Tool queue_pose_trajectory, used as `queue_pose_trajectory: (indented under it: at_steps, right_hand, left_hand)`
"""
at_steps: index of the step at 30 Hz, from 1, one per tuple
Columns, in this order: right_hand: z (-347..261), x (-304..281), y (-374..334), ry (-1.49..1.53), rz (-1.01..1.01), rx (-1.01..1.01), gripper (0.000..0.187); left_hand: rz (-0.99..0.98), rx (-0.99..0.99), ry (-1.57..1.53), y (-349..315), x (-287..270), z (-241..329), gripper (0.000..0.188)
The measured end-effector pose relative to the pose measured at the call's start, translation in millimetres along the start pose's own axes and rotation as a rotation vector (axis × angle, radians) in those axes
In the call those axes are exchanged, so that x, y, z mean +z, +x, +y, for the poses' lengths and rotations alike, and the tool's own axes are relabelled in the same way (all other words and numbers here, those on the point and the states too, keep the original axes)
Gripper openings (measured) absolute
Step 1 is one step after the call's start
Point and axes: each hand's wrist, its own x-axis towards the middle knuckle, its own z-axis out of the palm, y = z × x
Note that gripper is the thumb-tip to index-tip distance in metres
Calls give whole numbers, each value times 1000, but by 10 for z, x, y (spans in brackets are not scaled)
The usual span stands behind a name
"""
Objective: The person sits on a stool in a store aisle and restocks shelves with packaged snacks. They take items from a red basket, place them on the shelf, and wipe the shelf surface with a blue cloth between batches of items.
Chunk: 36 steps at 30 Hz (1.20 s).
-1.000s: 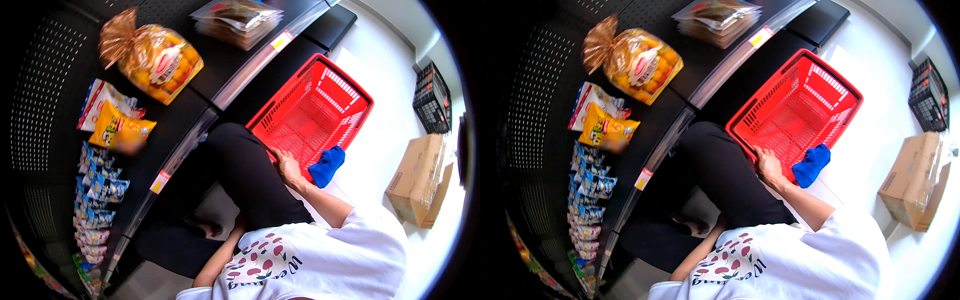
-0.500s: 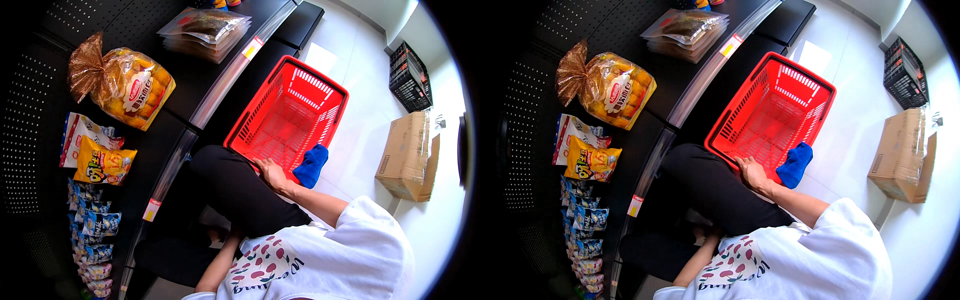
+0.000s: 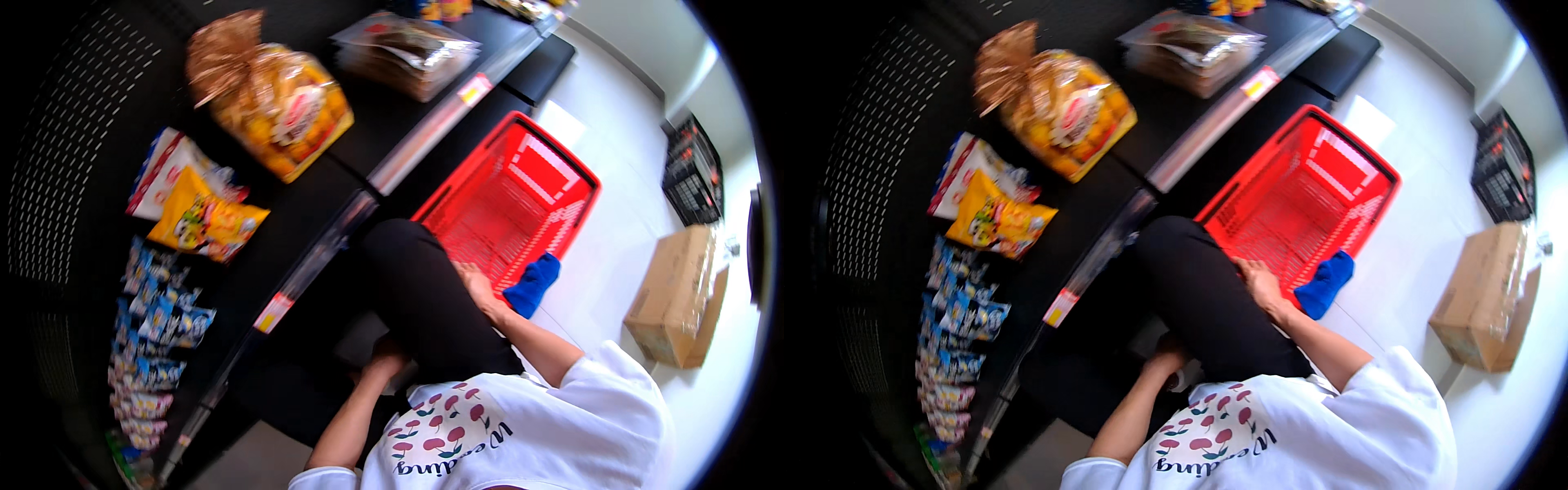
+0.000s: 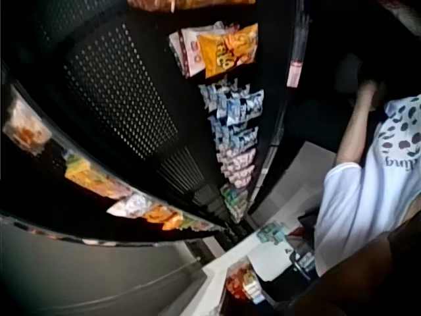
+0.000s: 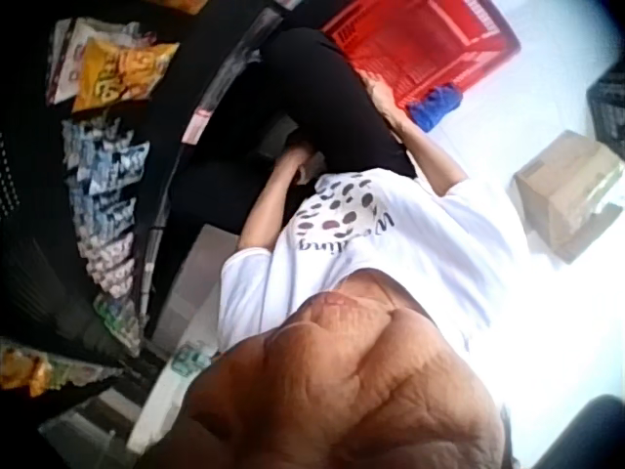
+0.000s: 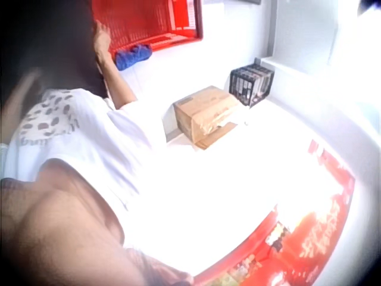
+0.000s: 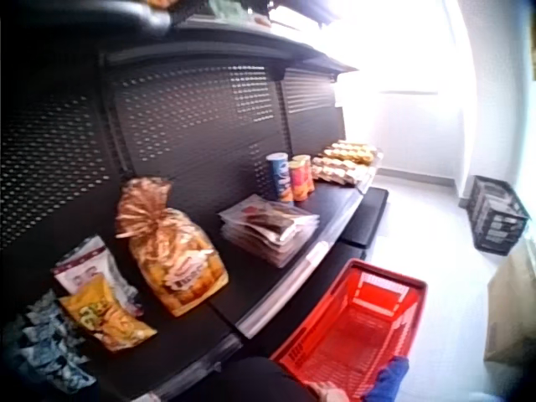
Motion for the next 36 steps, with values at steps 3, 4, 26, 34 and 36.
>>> queue_pose_trajectory:
  at_steps: [3,4,26,34,36]
  right_hand:
    - [240,76,14,174,-93,83,48]
    - [129,-16,3,214,-127,131,48]
    - [-3706,-1269,1270,500,252,-745,38]
    - [-4474,-710,2130,385,427,-925,44]
    - [-4434,-615,2264,410,419,-918,41]
  left_hand:
    - [147,78,175,-176,-399,-104,39]
    - [215,91,156,-324,-628,-88,34]
    - [2036,469,-410,-1252,-2852,-1254,33]
    - [1757,477,-855,-1043,-2843,-1531,54]
    - [1739,507,-801,-1006,-2863,-1522,53]
